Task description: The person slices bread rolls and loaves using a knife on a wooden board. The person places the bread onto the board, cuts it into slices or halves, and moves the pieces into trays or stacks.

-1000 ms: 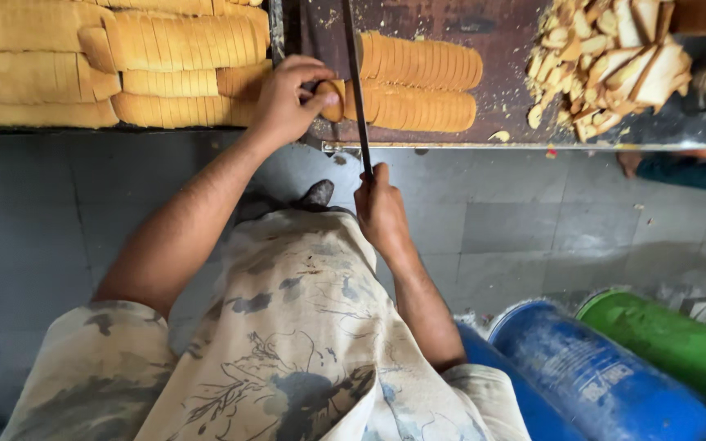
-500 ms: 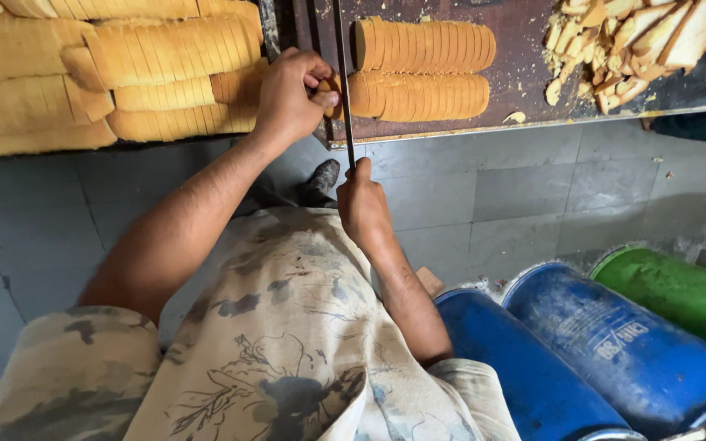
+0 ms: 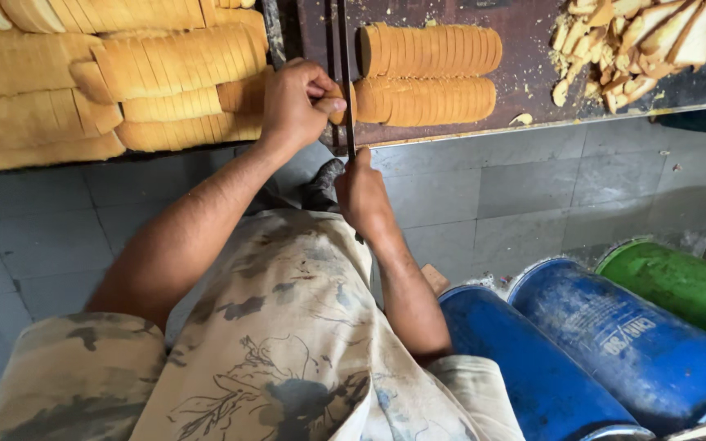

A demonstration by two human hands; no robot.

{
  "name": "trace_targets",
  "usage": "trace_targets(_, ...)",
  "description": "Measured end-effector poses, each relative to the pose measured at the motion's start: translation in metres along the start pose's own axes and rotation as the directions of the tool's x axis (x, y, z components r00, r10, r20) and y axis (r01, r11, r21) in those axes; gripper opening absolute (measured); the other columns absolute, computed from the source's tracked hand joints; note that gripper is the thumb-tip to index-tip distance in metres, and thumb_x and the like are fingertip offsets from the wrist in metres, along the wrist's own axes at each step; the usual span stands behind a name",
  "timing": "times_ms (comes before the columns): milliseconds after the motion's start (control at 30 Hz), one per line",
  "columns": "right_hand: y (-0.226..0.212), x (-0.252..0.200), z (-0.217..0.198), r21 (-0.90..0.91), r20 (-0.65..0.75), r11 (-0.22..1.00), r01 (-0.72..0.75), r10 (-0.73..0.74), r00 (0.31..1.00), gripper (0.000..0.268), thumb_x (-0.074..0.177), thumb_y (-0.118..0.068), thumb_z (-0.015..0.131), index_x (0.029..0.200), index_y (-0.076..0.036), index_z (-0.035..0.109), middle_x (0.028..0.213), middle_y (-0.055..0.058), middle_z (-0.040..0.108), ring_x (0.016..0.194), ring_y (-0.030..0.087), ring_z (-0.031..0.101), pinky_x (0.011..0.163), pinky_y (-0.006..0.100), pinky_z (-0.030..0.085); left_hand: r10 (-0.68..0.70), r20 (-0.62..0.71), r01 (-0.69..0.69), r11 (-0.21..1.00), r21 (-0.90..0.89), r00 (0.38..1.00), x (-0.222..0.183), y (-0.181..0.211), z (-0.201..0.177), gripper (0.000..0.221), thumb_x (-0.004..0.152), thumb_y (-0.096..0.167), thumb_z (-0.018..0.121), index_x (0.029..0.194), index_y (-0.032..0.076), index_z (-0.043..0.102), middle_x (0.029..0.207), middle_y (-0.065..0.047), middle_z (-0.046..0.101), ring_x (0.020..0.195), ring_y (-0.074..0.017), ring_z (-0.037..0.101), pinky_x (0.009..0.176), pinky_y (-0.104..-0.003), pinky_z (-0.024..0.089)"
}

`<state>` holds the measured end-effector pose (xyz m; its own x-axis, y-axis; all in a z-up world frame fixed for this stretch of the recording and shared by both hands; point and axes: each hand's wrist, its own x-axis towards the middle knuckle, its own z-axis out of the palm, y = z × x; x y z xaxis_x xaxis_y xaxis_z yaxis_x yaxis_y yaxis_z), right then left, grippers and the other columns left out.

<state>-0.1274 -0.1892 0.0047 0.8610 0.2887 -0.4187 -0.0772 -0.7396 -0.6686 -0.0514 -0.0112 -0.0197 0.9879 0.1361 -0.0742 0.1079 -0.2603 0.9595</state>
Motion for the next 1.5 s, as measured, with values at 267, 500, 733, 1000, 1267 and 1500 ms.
trace_targets(267, 0.031, -0.048, 0.023, -0.006, -0.029, 1.000, 0.024, -0.024, 0.999, 0.023, 0.088, -0.003, 0.058, 0.104, 0.006, 0.044, 0.078, 0.033, 0.067, 0.077, 0.053, 0.065, 0.064, 0.058, 0.050, 0.035, 0.012, -0.035, 0.999, 0.011, 0.999, 0.004, -0.002, -0.004, 0.023, 0.077, -0.001, 0.090, 0.082, -0.001, 0.068, 0.092, -0.008, 0.071, 0.084, -0.0146, 0.076, 0.073, -0.026, 0.063)
trace_targets(500, -0.009, -0.012, -0.007, 0.025, -0.076, 0.999, -0.024, 0.026, 0.997, 0.024, 0.092, -0.004, 0.057, 0.109, 0.005, 0.043, 0.085, 0.035, 0.068, 0.081, 0.055, 0.066, 0.069, 0.059, 0.052, 0.064, 0.015, -0.063, 0.997, -0.039, 0.998, 0.005, -0.002, -0.007, 0.025, 0.076, 0.000, 0.091, 0.081, -0.001, 0.067, 0.091, -0.009, 0.072, 0.085, -0.0156, 0.078, 0.074, -0.026, 0.064)
trace_targets(733, -0.025, -0.023, -0.009, 0.031, -0.104, 0.999, -0.041, 0.044, 0.994, 0.020, 0.095, -0.004, 0.057, 0.109, 0.004, 0.044, 0.084, 0.036, 0.066, 0.082, 0.058, 0.064, 0.069, 0.059, 0.051, 0.006, 0.037, -0.004, 0.999, -0.042, 0.999, 0.006, -0.009, -0.006, 0.017, 0.079, -0.007, 0.085, 0.087, 0.000, 0.072, 0.092, -0.008, 0.074, 0.086, -0.0157, 0.078, 0.076, -0.027, 0.063)
trace_targets(1000, 0.001, -0.050, 0.007, 0.005, -0.021, 0.999, -0.053, 0.054, 0.998, 0.025, 0.094, -0.005, 0.057, 0.110, 0.006, 0.041, 0.083, 0.034, 0.066, 0.080, 0.056, 0.064, 0.066, 0.059, 0.050, -0.045, 0.033, 0.049, 0.993, -0.108, 0.998, 0.007, -0.016, -0.003, 0.020, 0.079, -0.006, 0.085, 0.088, 0.002, 0.069, 0.091, -0.007, 0.075, 0.085, -0.0124, 0.075, 0.078, -0.025, 0.065)
trace_targets(1267, 0.006, -0.005, 0.020, 0.029, -0.011, 0.998, -0.051, 0.052, 0.999, 0.026, 0.090, -0.004, 0.058, 0.107, 0.007, 0.041, 0.079, 0.032, 0.066, 0.075, 0.053, 0.066, 0.065, 0.058, 0.050, -0.037, 0.048, 0.043, 0.990, -0.132, 0.998, 0.006, -0.022, -0.003, 0.020, 0.080, -0.005, 0.086, 0.087, 0.002, 0.068, 0.088, -0.007, 0.076, 0.082, -0.0113, 0.075, 0.076, -0.025, 0.063)
trace_targets(1500, 0.021, -0.053, 0.032, -0.032, 0.019, 0.982, -0.184, 0.185, 0.983, 0.027, 0.090, -0.003, 0.056, 0.112, 0.006, 0.044, 0.081, 0.037, 0.065, 0.079, 0.057, 0.063, 0.066, 0.060, 0.049, -0.074, 0.025, 0.077, 0.986, -0.151, 0.997, 0.002, -0.021, -0.005, 0.021, 0.081, -0.003, 0.087, 0.086, 0.004, 0.067, 0.085, -0.005, 0.077, 0.078, -0.0091, 0.076, 0.072, -0.025, 0.062)
